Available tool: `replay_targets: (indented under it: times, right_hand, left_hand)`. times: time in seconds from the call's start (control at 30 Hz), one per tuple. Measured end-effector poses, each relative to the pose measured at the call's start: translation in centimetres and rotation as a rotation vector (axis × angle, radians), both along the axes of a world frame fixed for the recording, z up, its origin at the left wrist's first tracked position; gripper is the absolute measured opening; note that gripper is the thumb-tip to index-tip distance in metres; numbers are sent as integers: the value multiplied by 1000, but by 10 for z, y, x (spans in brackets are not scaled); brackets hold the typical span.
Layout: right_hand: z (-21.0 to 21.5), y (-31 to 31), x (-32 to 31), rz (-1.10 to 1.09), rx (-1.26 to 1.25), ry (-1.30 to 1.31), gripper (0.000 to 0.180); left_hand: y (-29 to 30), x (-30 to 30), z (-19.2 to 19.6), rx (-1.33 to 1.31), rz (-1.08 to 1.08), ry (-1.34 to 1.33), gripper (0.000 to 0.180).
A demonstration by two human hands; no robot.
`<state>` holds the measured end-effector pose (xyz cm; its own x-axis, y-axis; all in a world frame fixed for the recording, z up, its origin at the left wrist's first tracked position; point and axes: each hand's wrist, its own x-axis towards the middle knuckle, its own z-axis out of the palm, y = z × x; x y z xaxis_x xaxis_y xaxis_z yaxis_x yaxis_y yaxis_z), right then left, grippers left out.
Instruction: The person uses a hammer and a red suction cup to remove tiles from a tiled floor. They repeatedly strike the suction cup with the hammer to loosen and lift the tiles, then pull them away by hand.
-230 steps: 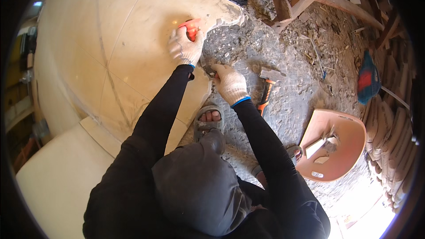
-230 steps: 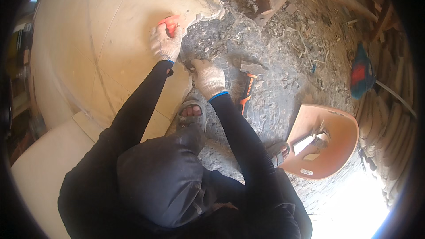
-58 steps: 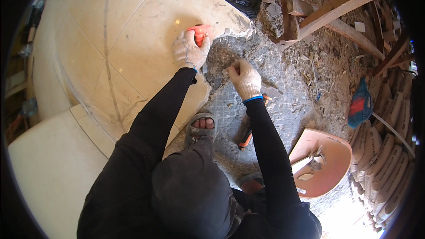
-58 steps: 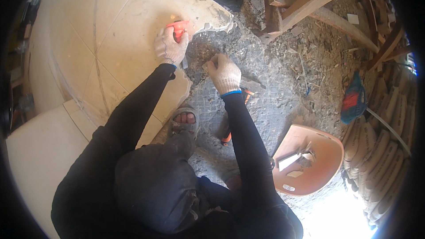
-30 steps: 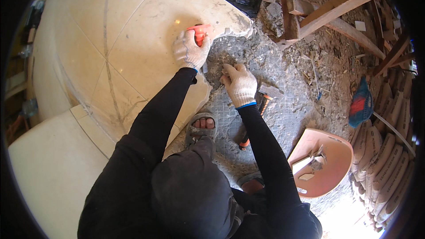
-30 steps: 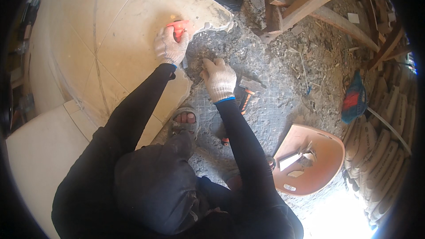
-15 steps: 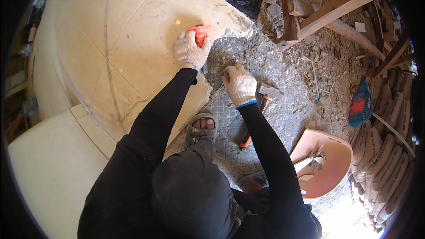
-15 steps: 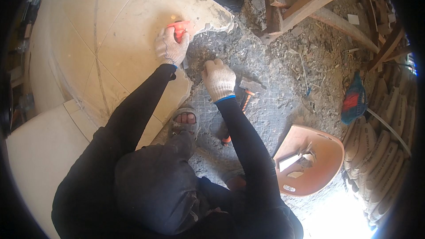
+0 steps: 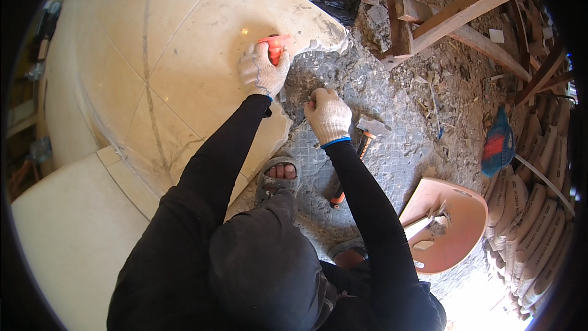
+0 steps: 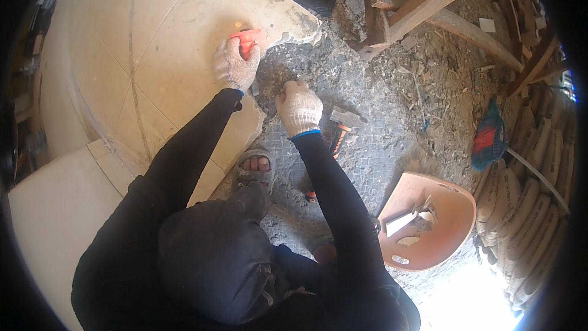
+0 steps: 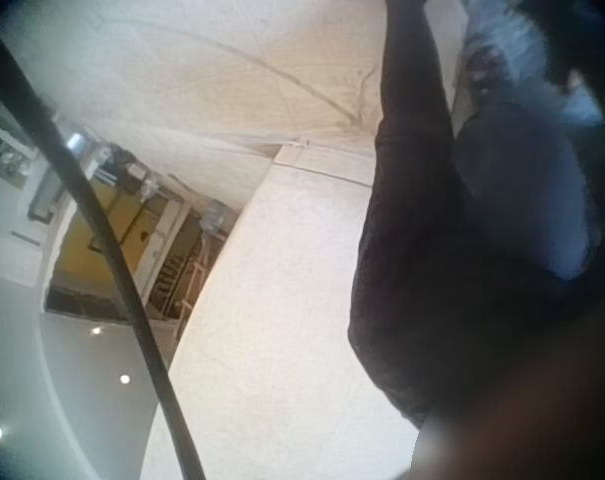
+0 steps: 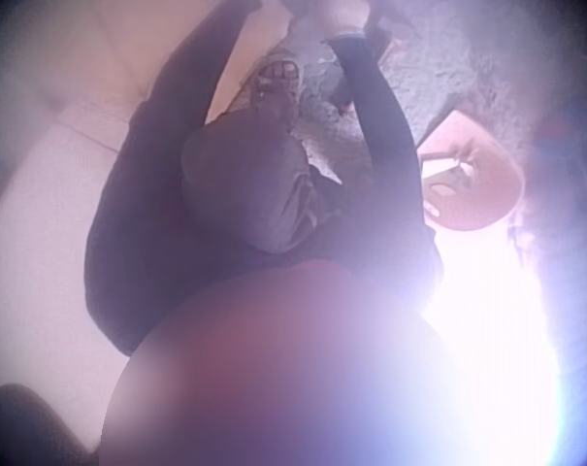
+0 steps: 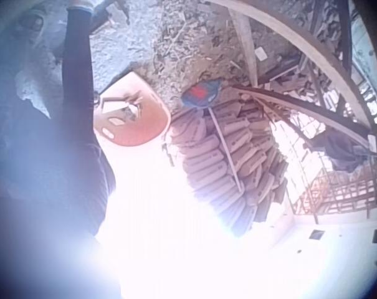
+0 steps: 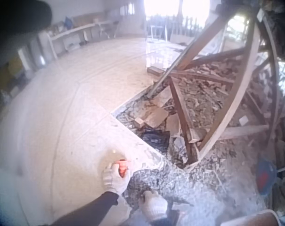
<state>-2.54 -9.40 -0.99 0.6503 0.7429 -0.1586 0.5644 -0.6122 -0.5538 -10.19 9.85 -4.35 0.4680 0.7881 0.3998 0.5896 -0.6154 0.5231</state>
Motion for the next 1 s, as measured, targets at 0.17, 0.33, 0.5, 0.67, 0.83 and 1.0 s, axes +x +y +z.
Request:
replay_targets:
  times: [0.17, 0.33, 0.5, 0.67, 0.83, 1.0]
  right_hand:
    - [0, 1, -1, 9, 2, 29, 18]
    - [0, 0, -1, 49, 33, 32, 18]
    - [13, -8, 9, -25, 236, 100, 17]
    - [37, -49, 34, -391, 375, 301, 13]
    - [46, -132, 74, -908, 698, 164, 15]
    - [41, -245, 87, -1713, 733, 20, 28]
  left_hand:
    - [0, 1, 3, -8, 3, 13, 42]
    - [0, 0, 5, 6, 3, 34, 40]
    - [0, 1, 8, 18, 9, 31, 39]
    - [-3, 2, 13, -33, 14, 37, 35]
    - [-1, 0, 12, -18, 28, 117, 34]
    - [0, 0, 8, -14, 40, 87, 42]
